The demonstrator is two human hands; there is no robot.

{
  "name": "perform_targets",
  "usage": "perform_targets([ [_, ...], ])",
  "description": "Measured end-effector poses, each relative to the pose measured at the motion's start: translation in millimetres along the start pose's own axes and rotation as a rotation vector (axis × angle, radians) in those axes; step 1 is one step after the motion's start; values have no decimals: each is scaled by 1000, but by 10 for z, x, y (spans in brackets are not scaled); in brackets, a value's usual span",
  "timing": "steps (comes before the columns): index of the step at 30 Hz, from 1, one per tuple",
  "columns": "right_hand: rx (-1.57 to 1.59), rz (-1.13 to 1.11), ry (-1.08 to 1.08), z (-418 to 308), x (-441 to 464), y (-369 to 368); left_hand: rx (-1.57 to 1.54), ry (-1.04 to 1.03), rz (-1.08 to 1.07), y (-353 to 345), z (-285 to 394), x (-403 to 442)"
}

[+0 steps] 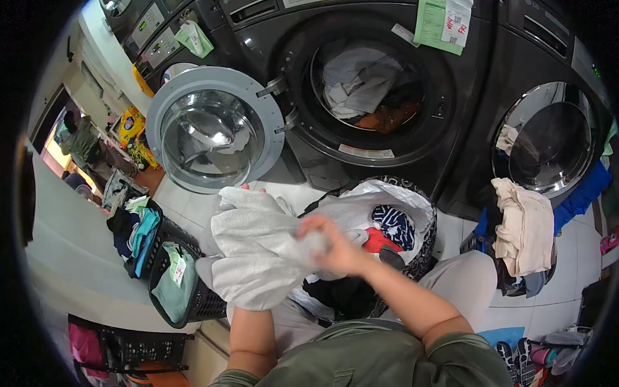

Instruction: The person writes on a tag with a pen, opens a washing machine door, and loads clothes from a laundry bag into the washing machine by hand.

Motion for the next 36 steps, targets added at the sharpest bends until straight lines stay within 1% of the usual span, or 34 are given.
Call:
perform_targets([
  [1,-337,-137,40,92,-131,-248,-35,4,-1,-38,-22,19],
  [2,-482,-262,-12,343,-397,-421,-67,6,-2,-59,-53,14],
  [3,-328,-338,-191,334,-463,-569,-94,8,-7,-72,-54,-6],
  [4,-384,-365,-248,305,-491,-618,-118,9,-17,-64,-77,-20],
  [5,-476,-330,-282,155,-424,-604,-137,6,-38,-23,-84,-50],
  [6,-566,-292,-322,65,-362,-565,-145,-9,-142,82,-101,-105],
  [7,-570,-171,-232,163,-335,-458,-153,-23,-252,281,-156,-141],
  [8,-611,-85,-286,144,-276,-306,-163,-38,-371,414,-181,-125],
  [9,-640,30,-396,-19,-162,-140,15,52,-278,514,-181,-85],
  [10,-690,222,-470,247,-124,168,192,141,-178,631,-152,-69],
  [11,-282,479,-518,321,-55,510,367,231,-73,759,-109,-80],
  [12,119,775,-486,387,11,846,538,323,35,876,-78,-101],
  [13,640,726,-350,241,36,1087,705,418,140,967,-85,-126],
  [14,626,750,-229,159,41,1312,632,519,231,903,-177,-114],
  [15,707,755,-241,249,-24,1367,553,612,329,791,-261,-102],
  [16,791,760,-245,338,-81,1416,237,699,409,630,-408,-44],
  [17,674,817,-510,252,-160,1081,186,677,364,743,-533,-41],
  [18,758,456,-561,804,-334,1090,136,650,313,852,-624,8],
  [20,978,523,-306,1856,-623,1252,-13,585,161,530,-504,13],
  [21,941,475,-294,1646,-542,1223,-88,548,106,392,-411,-76],
  [23,793,277,-283,984,-278,1255,-22,358,86,223,-282,-130],
  [24,750,217,-247,774,-174,1311,12,262,62,161,-254,-117],
  [25,721,201,-206,615,-109,1366,211,430,221,826,-544,-136],
  [26,719,231,-176,551,-69,1386,474,524,146,764,-716,-228],
  [28,804,477,-181,781,-175,1486,996,698,-14,524,-1100,-321],
  [29,847,601,-182,884,-207,1555,835,685,-20,462,-1048,-290],
  [31,793,644,-341,872,-338,1736,520,679,-12,366,-744,-317],
  [32,776,673,-428,877,-493,1845,285,580,-101,167,-546,-331],
  [33,720,422,-414,1044,-583,2097,327,577,-115,182,-478,-398],
  [34,728,509,-426,1030,-550,2075,373,560,-146,173,-434,-394],
  [36,732,682,-442,819,-439,1926,628,614,53,301,-796,-451],
])
Point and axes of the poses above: each hand's wrist, its own x-axis towards the middle knuckle, its own y-axis out of the back of the hand, z = x × y, the point moved 2 cm from there along x, towards the middle knuckle, and after that the axes turned 5 degrees about y, right-handed, at the moved point
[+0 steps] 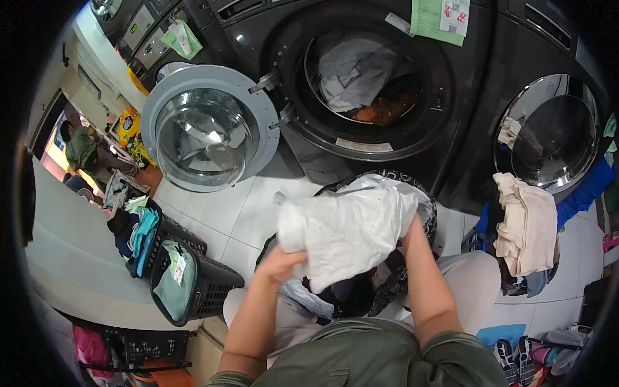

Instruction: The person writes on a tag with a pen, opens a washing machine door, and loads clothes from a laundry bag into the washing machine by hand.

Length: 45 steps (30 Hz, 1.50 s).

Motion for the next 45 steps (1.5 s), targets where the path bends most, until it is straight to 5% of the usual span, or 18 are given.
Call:
perform_targets([
  [1,16,104,14,12,-217,-275,148,82,100,-61,-89,121],
  [5,-43,253,106,-304,-127,83,-123,52,306,159,-32,208],
  [8,224,78,335,-569,-116,244,-675,-199,-120,-75,358,-37],
  [11,222,97,292,-190,-93,291,-632,141,-245,-243,-241,159],
  [12,203,120,263,1,-73,346,-564,275,-174,-304,-683,334],
  [14,219,49,54,416,-191,176,-198,202,71,-804,-870,420],
  [15,202,19,-20,610,-241,77,485,-41,230,-881,-1040,481],
  [16,173,1,-71,743,-256,-16,850,-291,162,-925,-1145,504],
  [18,98,-27,-133,873,-264,-116,1182,-163,41,-1165,-884,333],
  [21,23,-14,-122,783,-274,-164,989,-471,195,-1117,-953,353],
  [25,-60,12,-35,424,-282,-186,382,-11,-12,-1141,-943,343],
  [28,-102,61,-41,399,-393,-105,551,-836,113,-1340,-1053,264],
  [32,-125,116,-71,523,-677,67,1042,-346,-311,-1369,-1065,126],
  [33,-131,120,-73,534,-709,80,1019,-396,-280,-1356,-1103,135],
  [36,-143,131,-61,499,-693,101,688,120,-63,-1289,-1227,265],
  [37,-144,133,-61,484,-710,114,469,59,-32,-1197,-1353,351],
  [41,-145,143,-65,448,-744,132,454,238,-55,-1101,-1438,332],
  [45,-173,149,-31,301,-573,67,700,74,-136,-1092,-1331,234],
])
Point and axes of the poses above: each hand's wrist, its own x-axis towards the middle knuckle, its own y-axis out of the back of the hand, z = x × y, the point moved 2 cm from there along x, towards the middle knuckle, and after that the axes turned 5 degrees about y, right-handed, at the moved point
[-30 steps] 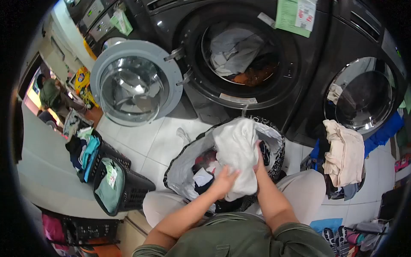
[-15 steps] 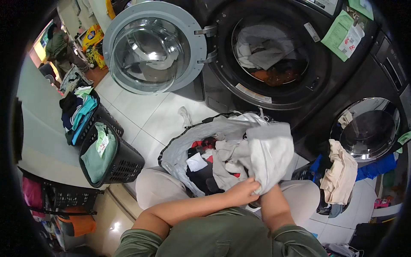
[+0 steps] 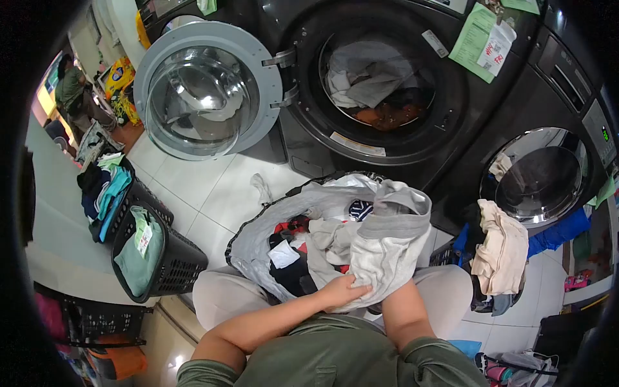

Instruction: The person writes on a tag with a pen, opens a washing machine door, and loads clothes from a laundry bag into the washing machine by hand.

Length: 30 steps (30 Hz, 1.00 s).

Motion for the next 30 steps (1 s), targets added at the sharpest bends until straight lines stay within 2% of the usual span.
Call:
perform_targets([
  [3,-65,38,59,-343,186,-19,37,47,175,460,417,-107],
  [5,-140,71,97,-588,242,-33,197,-235,624,813,204,29],
  [7,-290,96,64,-605,216,-123,-131,-326,912,1224,324,-104],
  [8,-360,38,1,-501,190,-237,-313,-342,907,1309,349,-58],
  [9,-368,-112,-48,-317,153,-387,-494,-355,895,1367,329,-5],
  [10,-256,-397,-45,-82,123,-538,-249,-371,813,1405,293,48],
  [11,-373,-453,-93,231,130,-597,-414,-360,705,1379,326,76],
  [12,-261,-420,-33,572,81,-801,-577,-344,590,1311,373,102],
  [13,-110,-354,-74,503,-185,-1167,-738,-318,469,1248,417,99],
  [14,-134,-182,53,446,-230,-1383,-1028,-373,160,1381,628,-71],
  [15,-291,-200,263,331,-195,-1514,-871,-392,61,1589,756,-183],
  [16,-443,-215,471,199,-157,-1676,-787,-542,165,1824,597,-210],
  [17,-269,-267,363,-136,-470,-2165,-699,-645,252,1876,564,-218],
  [19,-44,-395,311,-518,-518,-2657,-526,-790,431,1832,644,-254],
  [20,37,-407,205,-724,-610,-2935,-353,-647,510,1770,546,-163],
  [21,215,-581,127,-902,-533,-3148,-159,-498,571,1707,446,-75],
  [22,243,-635,140,-1129,-663,-3425,29,-356,604,1641,345,11],
  [23,271,-691,154,-1357,-784,-3683,-84,-254,603,1617,234,117],
  [25,213,-1059,210,-1789,-669,-3879,-318,-56,596,1553,97,307],
  [26,-6,-877,518,-1915,-660,-3893,-434,41,588,1539,77,359],
  [27,-221,-672,816,-2014,-684,-3884,-912,-64,515,1628,128,334],
  [28,-397,-654,923,-2001,-755,-3835,-1384,-170,413,1774,166,274],
  [29,-443,-573,999,-1937,-629,-3692,-1488,-273,292,1939,296,122],
  [30,-698,-475,1152,-1779,-513,-3482,-1582,-381,162,2079,539,-69],
])
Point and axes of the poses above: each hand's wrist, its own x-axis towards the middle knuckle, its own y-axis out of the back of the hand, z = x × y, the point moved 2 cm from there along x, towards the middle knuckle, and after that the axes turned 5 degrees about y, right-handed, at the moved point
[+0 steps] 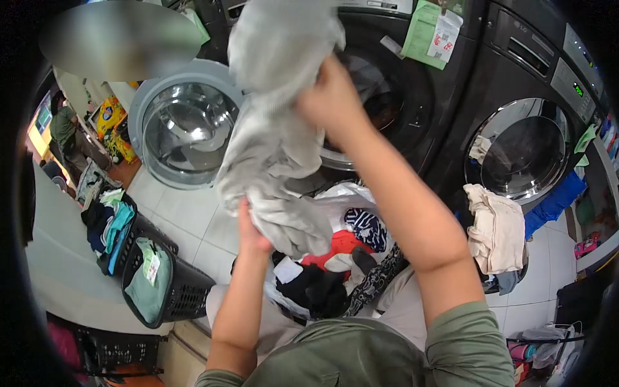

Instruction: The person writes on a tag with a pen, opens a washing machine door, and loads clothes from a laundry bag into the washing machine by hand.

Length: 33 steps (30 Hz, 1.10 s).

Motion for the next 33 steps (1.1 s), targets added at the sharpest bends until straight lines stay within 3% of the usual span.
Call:
perform_targets([
  [3,-234,-702,144,481,-903,-131,54,-143,-312,-753,279,-241],
  [4,-322,-861,69,613,-1326,-265,85,-122,-343,-627,298,-133],
  [5,-624,-913,80,413,-1492,-442,115,-104,-372,-424,274,-13],
  [6,-768,-887,149,447,-1598,-525,237,-195,-450,-273,239,22],
  [7,-719,-908,169,573,-1623,-536,356,-304,-382,-159,268,35],
  [9,-628,-943,192,1040,-1703,-517,411,-183,-69,-79,355,-87],
  [10,-589,-753,413,1292,-1781,-483,597,-123,64,-45,436,-145],
  [12,-784,-894,658,1346,-1374,-357,952,-17,327,24,701,-211],
  [13,-875,-962,785,1399,-1077,-260,1173,-80,365,53,827,-215],
  [15,-952,-759,1046,1612,-386,12,1615,-207,437,77,1024,-201],
  [16,-1083,-761,1013,1840,-42,264,1507,-330,522,-13,1010,-197],
  [17,-1445,-883,823,1992,267,582,1483,-314,517,-51,1020,-176],
  [18,-1781,-937,457,2194,512,886,1454,-298,519,-59,1047,-167],
  [20,-2288,-504,216,2841,767,1587,1452,-243,535,8,1104,-172],
  [21,-2419,-861,-216,3167,829,1999,1457,-272,492,137,1140,-129],
  [23,-2034,-964,-649,3566,759,2635,1504,-315,552,271,1193,-90],
  [26,-2098,-1027,-628,3437,213,2283,1526,-302,594,301,1235,-15],
  [27,-1951,-1147,-912,3339,81,1961,1497,-288,600,319,1231,9],
  [29,-1951,-1223,-550,3277,-283,1520,1443,-274,602,329,1236,72],
  [31,-1803,-1136,-191,3384,-815,1136,1399,-298,591,295,1200,101],
  [33,-1289,-1080,-501,3264,-1476,733,1356,-288,576,216,1145,123],
])
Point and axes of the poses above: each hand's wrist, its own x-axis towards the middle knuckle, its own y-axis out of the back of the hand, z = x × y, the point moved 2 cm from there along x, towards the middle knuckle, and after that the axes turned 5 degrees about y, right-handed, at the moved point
